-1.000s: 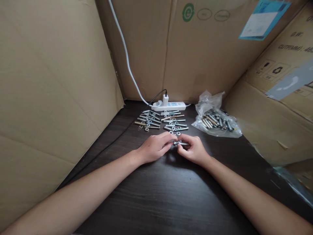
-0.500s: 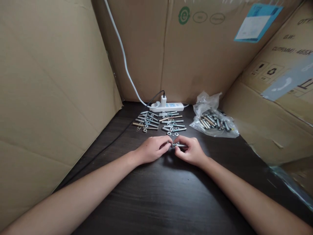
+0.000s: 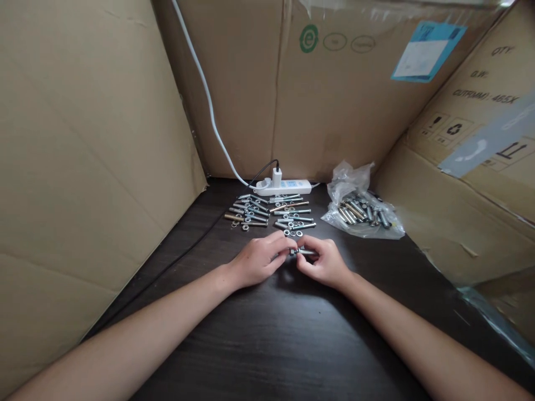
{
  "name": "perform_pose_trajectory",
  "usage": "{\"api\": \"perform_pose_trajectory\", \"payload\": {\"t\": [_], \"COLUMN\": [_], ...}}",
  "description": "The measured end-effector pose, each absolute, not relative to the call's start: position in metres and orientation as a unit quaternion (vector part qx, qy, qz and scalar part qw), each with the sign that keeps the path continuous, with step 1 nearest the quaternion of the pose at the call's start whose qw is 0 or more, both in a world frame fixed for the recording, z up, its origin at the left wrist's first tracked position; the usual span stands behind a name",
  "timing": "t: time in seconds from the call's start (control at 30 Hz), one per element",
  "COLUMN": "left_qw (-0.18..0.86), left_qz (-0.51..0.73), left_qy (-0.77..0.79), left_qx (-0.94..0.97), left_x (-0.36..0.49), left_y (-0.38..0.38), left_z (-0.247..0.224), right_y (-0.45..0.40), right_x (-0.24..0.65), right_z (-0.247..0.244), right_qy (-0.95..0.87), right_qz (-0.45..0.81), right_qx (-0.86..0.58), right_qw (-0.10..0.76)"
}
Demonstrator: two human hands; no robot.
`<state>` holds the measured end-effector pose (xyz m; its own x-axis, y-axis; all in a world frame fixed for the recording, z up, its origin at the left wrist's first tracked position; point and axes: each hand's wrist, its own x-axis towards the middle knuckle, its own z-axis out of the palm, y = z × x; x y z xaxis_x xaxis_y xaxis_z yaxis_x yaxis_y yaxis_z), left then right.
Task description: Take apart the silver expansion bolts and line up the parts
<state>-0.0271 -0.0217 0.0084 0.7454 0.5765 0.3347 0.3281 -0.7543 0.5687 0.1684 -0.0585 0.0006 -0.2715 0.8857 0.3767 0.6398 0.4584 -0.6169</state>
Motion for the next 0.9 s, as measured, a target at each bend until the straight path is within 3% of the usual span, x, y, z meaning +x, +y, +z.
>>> {"api": "perform_pose_trajectory", "payload": {"t": [0.57, 0.9], "left_qw": [0.197, 0.237], "left_qz": [0.185, 0.229], "left_qy": [0.288, 0.252], "left_qx": [0.919, 0.91], "left_x": [-0.0244, -0.0283], "left_y": [-0.0213, -0.0227], "left_z": [0.0086, 0.0103], "right_y": [-0.0604, -0.0598], "right_x": [0.1669, 0.1678], "right_z": [0.0004, -0.0003], "right_qy": [-0.782, -0.783], "right_qz": [0.162, 0.164], "right_qx": [-0.481, -0.485], "right_qw": [0.361, 0.353]}}
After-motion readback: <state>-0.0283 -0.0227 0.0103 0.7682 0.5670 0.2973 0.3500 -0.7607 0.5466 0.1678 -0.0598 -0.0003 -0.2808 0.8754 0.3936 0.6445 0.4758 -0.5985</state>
